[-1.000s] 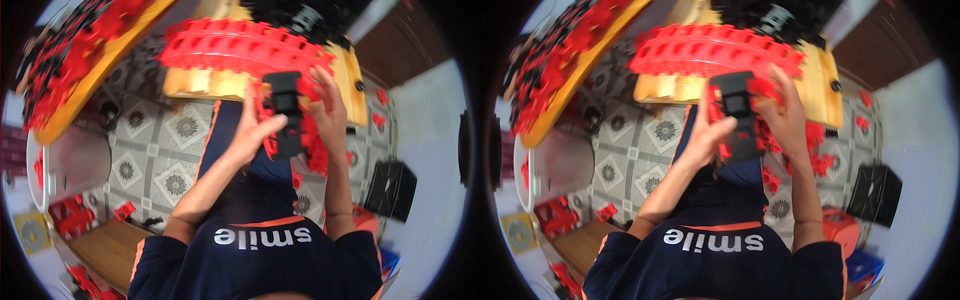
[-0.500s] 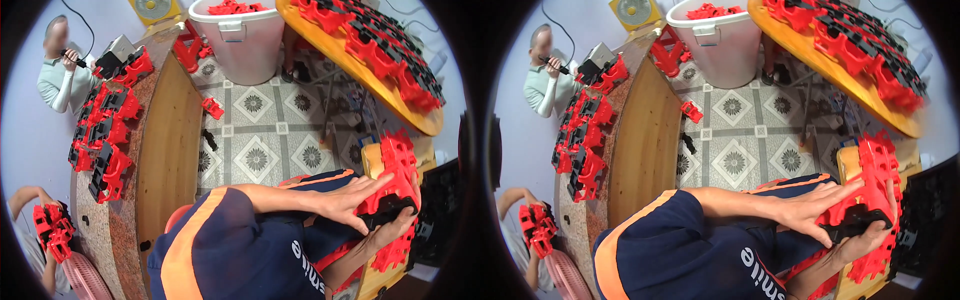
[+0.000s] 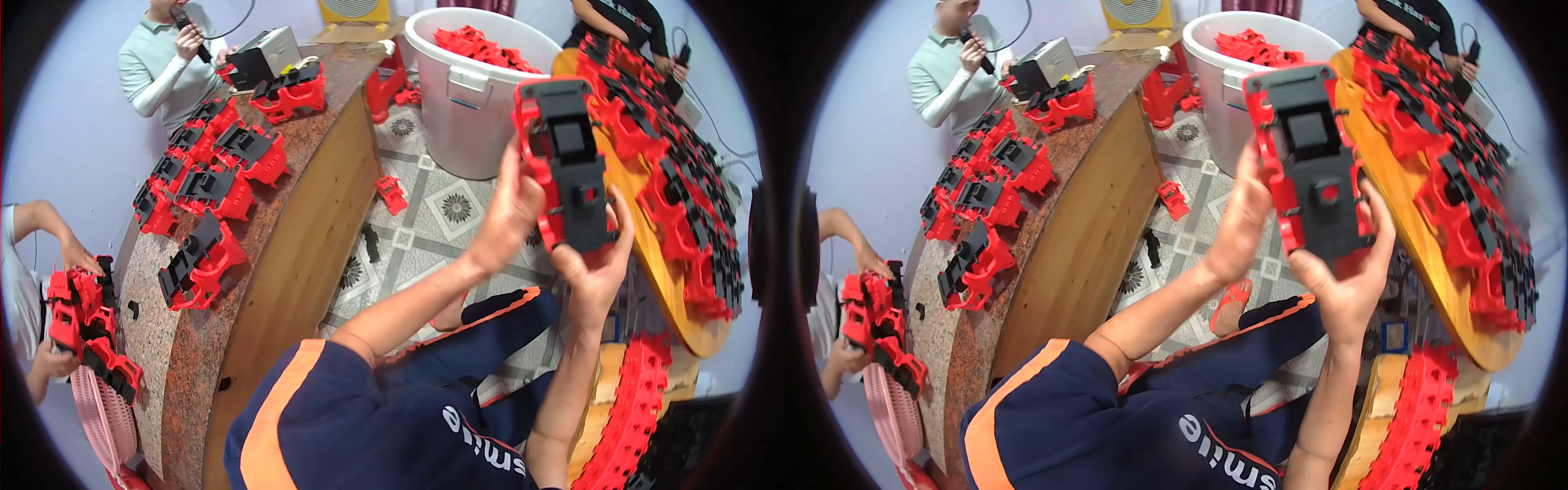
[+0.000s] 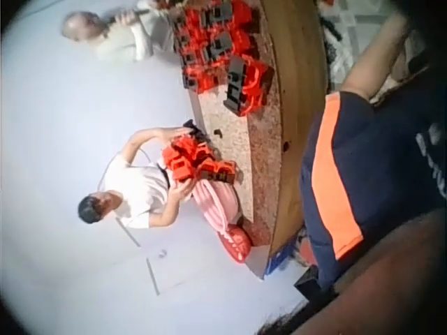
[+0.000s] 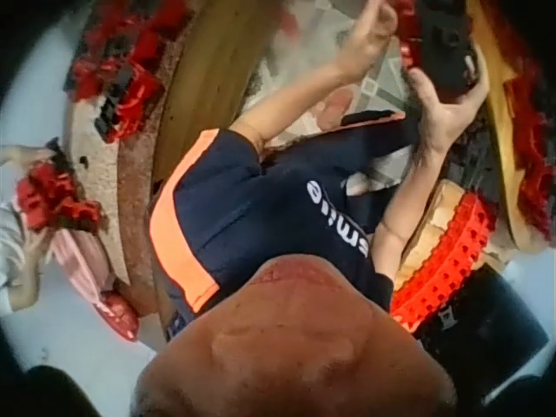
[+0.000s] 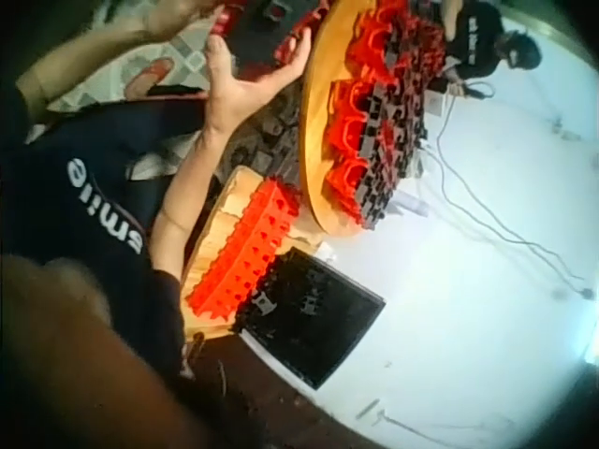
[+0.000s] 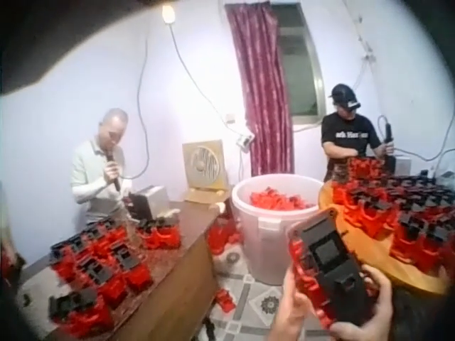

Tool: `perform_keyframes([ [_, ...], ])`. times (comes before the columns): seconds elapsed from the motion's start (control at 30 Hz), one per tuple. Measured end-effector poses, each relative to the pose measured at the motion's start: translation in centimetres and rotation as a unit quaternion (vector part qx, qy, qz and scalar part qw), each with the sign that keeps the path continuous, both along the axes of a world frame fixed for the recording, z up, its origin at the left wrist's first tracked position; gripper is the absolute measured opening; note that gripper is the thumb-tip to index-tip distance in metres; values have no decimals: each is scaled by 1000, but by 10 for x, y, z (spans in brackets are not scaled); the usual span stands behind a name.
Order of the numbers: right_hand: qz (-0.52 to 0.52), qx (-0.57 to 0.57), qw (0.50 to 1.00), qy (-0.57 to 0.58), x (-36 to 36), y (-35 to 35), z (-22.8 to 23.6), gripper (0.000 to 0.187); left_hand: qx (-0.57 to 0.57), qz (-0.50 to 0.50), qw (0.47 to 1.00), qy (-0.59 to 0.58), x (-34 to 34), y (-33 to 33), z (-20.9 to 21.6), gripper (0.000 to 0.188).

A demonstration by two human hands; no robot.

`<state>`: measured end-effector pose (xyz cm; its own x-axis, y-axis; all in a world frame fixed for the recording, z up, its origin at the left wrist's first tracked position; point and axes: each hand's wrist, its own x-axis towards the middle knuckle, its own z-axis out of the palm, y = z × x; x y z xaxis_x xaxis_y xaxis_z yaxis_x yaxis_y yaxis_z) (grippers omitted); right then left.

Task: The person assembles red plastic housings with black plastic base components by snapping them together by hand.

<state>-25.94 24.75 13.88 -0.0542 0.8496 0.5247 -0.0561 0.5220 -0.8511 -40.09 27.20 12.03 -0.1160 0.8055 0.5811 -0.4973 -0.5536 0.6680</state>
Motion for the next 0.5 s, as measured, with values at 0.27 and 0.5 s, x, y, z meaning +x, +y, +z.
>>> perform_keyframes([
  [0.27,239,-154,951,123,-122,155,6,68,-197,739,394,509,-237,136,-13,89],
  [0.5,299,-188,935,24,-265,254,-14,83,-347,688,316,553,-325,141,-14,36],
])
